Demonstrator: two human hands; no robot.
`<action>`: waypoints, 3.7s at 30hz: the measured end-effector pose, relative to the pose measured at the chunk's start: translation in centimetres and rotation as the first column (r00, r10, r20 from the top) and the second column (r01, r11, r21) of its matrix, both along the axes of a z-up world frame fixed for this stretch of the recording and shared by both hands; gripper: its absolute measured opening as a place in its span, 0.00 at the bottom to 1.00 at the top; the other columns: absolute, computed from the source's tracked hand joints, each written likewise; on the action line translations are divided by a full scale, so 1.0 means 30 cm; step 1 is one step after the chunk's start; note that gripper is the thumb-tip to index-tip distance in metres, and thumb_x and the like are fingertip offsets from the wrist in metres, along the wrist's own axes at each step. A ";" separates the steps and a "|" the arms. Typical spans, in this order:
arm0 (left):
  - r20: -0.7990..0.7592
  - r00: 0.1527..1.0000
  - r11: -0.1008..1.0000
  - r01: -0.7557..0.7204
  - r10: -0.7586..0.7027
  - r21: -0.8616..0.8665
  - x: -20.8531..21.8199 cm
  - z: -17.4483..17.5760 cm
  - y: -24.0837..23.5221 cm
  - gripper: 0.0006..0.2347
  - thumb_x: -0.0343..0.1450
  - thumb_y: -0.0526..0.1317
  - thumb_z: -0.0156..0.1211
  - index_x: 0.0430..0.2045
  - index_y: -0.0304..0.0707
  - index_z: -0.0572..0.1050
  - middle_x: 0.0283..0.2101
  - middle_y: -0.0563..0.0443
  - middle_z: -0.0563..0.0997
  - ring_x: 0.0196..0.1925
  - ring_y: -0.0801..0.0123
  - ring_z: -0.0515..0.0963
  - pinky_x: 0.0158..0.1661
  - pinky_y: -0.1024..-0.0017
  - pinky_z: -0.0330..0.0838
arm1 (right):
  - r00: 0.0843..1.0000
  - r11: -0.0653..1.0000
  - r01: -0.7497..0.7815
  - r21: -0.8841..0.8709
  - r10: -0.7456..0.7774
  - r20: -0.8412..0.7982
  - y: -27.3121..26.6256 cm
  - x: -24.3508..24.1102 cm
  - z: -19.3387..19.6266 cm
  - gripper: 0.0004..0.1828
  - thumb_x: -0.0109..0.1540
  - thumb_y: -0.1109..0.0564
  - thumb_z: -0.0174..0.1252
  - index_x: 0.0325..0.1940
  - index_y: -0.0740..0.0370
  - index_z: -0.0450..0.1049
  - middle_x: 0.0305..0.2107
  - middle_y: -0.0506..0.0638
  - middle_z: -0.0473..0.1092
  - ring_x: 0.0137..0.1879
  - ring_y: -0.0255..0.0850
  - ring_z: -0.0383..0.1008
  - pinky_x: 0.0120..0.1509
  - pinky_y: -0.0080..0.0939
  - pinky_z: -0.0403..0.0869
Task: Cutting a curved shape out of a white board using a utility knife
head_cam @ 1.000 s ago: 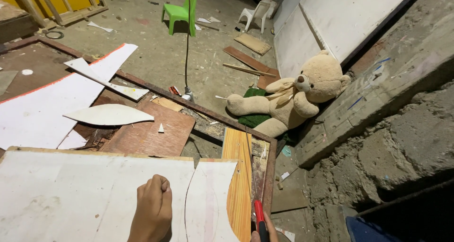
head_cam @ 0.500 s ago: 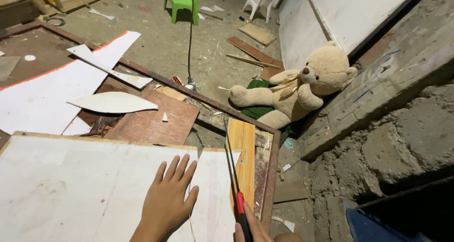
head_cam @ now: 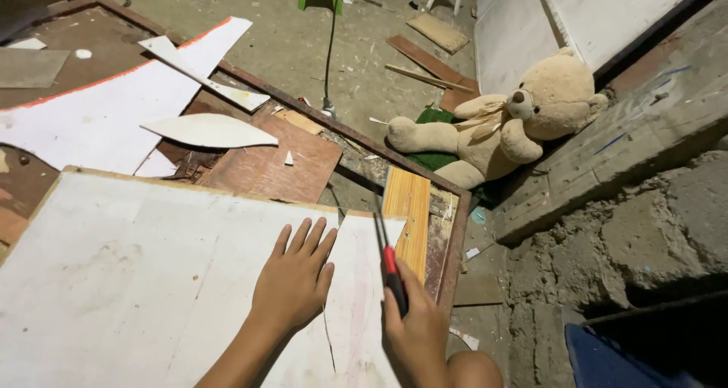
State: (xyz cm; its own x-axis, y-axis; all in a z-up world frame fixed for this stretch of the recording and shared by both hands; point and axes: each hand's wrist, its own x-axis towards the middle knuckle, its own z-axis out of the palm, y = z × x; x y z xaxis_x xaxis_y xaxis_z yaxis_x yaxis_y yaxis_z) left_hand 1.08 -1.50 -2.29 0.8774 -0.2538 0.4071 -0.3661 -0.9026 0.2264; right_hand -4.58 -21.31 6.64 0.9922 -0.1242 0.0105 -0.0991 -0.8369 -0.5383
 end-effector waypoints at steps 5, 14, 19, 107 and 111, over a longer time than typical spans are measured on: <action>0.043 0.999 1.000 0.007 -0.007 -0.007 0.007 -0.015 0.000 0.24 0.75 0.46 0.39 0.69 0.46 0.62 0.74 0.47 0.61 0.75 0.55 0.58 0.72 0.51 0.44 | 1.000 0.997 -0.011 -0.081 0.013 0.027 -0.023 0.129 0.005 0.34 0.62 0.48 0.54 0.74 0.31 0.59 0.52 0.48 0.78 0.50 0.56 0.79 0.47 0.57 0.75; 0.048 0.999 1.000 0.012 -0.012 0.016 0.003 -0.006 0.005 0.26 0.75 0.51 0.40 0.68 0.43 0.63 0.73 0.44 0.62 0.75 0.53 0.58 0.72 0.49 0.44 | 0.894 0.973 -0.216 -0.083 0.231 0.384 -0.037 0.366 -0.166 0.32 0.62 0.63 0.49 0.72 0.53 0.64 0.49 0.57 0.76 0.52 0.56 0.72 0.52 0.54 0.70; 0.038 0.999 0.998 0.038 -0.036 -0.047 0.003 -0.005 0.011 0.27 0.74 0.52 0.42 0.68 0.43 0.63 0.73 0.46 0.62 0.75 0.55 0.58 0.72 0.50 0.43 | 0.908 0.971 -0.238 0.013 0.218 0.357 -0.016 0.420 -0.109 0.30 0.65 0.63 0.49 0.74 0.57 0.61 0.65 0.58 0.67 0.68 0.56 0.69 0.67 0.54 0.69; -0.192 0.934 0.944 0.263 -0.301 -0.198 0.095 0.069 0.078 0.26 0.62 0.43 0.52 0.59 0.45 0.74 0.65 0.46 0.74 0.73 0.51 0.66 0.71 0.42 0.47 | 0.849 0.900 -0.363 -0.242 0.427 0.312 -0.147 0.322 -0.123 0.29 0.64 0.59 0.57 0.71 0.57 0.67 0.48 0.61 0.76 0.56 0.58 0.77 0.60 0.55 0.72; -0.263 0.957 0.988 0.094 -0.124 -0.124 0.074 0.112 0.022 0.26 0.69 0.48 0.49 0.64 0.45 0.69 0.67 0.44 0.71 0.74 0.53 0.64 0.73 0.47 0.45 | 0.883 0.935 -0.308 -0.177 0.350 0.313 -0.074 0.192 -0.010 0.30 0.65 0.62 0.54 0.73 0.56 0.65 0.47 0.59 0.77 0.57 0.56 0.77 0.62 0.55 0.72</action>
